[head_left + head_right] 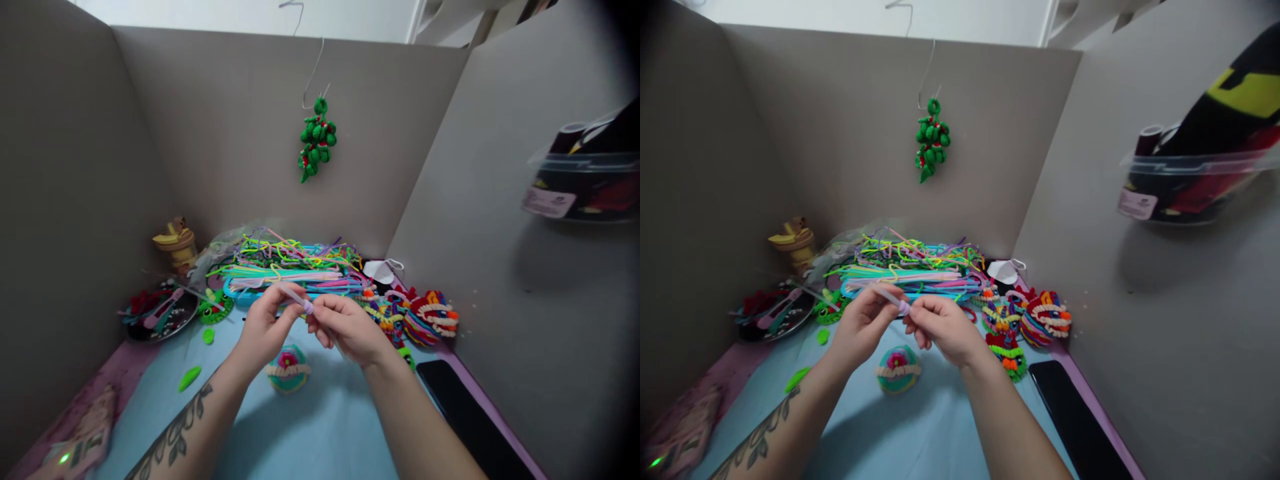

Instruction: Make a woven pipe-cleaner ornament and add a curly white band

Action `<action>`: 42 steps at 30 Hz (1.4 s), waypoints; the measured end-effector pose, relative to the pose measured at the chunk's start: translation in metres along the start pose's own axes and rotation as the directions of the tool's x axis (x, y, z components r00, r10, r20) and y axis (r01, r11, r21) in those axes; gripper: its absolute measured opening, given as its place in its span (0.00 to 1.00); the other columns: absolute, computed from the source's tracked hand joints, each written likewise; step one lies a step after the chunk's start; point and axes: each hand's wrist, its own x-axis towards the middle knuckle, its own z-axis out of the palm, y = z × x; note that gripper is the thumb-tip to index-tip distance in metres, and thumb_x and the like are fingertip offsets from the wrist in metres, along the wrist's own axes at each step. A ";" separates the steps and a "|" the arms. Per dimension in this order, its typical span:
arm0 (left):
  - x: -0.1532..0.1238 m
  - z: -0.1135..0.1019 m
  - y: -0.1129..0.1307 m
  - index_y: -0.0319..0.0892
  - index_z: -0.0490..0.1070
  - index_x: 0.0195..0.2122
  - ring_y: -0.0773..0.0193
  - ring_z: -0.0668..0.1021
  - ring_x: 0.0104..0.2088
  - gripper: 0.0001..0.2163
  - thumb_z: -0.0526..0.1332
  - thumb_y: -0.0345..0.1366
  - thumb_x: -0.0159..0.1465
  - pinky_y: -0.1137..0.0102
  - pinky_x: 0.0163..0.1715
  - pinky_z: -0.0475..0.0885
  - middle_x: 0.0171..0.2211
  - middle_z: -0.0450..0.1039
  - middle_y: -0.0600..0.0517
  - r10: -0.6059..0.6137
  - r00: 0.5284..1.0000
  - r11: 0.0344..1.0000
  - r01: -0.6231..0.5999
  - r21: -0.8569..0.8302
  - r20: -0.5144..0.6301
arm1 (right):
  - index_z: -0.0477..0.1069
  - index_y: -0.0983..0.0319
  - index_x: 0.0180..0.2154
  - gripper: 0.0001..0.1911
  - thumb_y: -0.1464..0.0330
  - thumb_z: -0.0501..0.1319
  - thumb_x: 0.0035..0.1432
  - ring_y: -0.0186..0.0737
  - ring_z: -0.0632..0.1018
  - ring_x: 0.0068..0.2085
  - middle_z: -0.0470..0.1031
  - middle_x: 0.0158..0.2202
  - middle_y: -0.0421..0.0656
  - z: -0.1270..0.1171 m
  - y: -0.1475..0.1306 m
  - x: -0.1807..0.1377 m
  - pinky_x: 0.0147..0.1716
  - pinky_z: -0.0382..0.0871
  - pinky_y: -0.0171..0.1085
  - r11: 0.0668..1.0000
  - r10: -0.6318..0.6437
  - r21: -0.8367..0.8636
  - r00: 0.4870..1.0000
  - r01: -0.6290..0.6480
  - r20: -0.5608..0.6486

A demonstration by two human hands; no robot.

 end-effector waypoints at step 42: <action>0.002 0.004 0.005 0.41 0.71 0.32 0.64 0.73 0.33 0.04 0.58 0.33 0.61 0.72 0.34 0.68 0.31 0.72 0.51 -0.065 0.995 0.995 0.070 0.070 -0.072 | 0.72 0.61 0.36 0.07 0.65 0.58 0.59 0.38 0.74 0.33 0.76 0.33 0.43 0.006 0.000 -0.002 0.32 0.67 0.34 0.552 -0.532 -0.805 0.835 0.216 -0.141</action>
